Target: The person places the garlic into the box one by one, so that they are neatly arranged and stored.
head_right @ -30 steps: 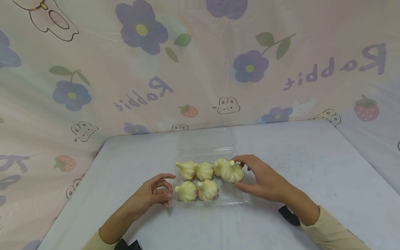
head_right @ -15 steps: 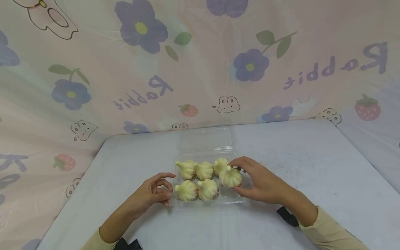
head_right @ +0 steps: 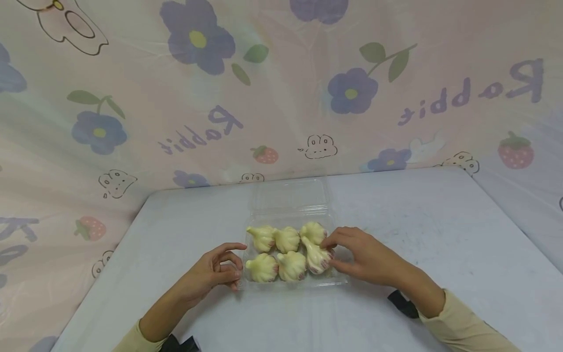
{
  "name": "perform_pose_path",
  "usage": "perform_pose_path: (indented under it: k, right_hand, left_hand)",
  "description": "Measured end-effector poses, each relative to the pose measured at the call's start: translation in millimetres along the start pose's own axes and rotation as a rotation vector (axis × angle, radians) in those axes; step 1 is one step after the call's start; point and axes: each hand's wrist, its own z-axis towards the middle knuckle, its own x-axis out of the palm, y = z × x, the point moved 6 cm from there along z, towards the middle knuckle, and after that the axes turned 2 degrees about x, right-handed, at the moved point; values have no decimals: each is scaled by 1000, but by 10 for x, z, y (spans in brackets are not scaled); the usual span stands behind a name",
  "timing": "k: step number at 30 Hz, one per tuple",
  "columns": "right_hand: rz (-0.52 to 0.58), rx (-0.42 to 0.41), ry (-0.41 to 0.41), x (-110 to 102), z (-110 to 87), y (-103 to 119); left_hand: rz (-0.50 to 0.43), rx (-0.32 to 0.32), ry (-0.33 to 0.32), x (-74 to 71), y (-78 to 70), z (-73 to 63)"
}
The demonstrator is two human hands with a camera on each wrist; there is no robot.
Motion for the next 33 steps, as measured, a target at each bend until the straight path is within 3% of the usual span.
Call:
perform_pose_path:
  k: [11,18,26,33]
  right_hand:
    - [33,-86,-51,-4,11,25]
    - [74,51,47,95,-18,-42]
    - [101,112,102,176,1,-7]
    - [34,204,162,231,52,17]
  left_hand:
    - [4,3,4,7,-3,2]
    - [4,4,4,8,3,3]
    - [10,0,5,4,-4,2]
    - [25,12,1,1,-3,1]
